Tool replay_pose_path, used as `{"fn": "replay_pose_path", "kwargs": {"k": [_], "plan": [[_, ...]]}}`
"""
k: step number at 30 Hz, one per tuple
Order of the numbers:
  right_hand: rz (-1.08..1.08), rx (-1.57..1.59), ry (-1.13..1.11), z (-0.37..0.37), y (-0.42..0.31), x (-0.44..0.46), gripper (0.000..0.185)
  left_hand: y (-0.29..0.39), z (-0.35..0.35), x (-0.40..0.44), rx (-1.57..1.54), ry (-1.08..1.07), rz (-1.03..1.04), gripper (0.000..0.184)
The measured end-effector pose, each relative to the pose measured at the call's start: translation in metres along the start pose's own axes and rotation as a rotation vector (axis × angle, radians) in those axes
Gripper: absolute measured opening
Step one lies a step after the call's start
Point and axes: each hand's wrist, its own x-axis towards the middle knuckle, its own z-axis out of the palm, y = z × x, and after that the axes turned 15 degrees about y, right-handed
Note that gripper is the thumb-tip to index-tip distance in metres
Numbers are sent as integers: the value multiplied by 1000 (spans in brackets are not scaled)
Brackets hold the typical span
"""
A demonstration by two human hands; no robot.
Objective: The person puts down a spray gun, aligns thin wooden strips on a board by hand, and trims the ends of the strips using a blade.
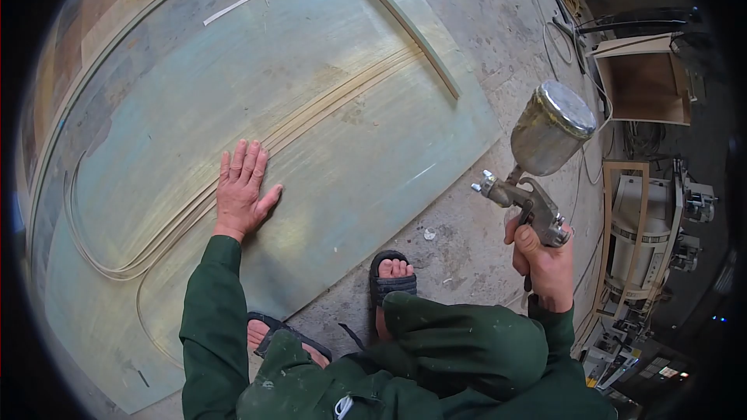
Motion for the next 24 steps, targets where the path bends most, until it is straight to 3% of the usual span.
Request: {"fn": "replay_pose_path", "kwargs": {"k": [5, 17, 24], "plan": [[-36, -43, 90, -10, 4, 11, 38, 0, 1, 1, 0, 15, 11, 84], [-141, -103, 321, -21, 10, 37, 44, 0, 0, 1, 2, 5, 22, 83], [-143, -182, 319, -20, 10, 35, 43, 0, 0, 1, 1, -6, 19, 83]]}}
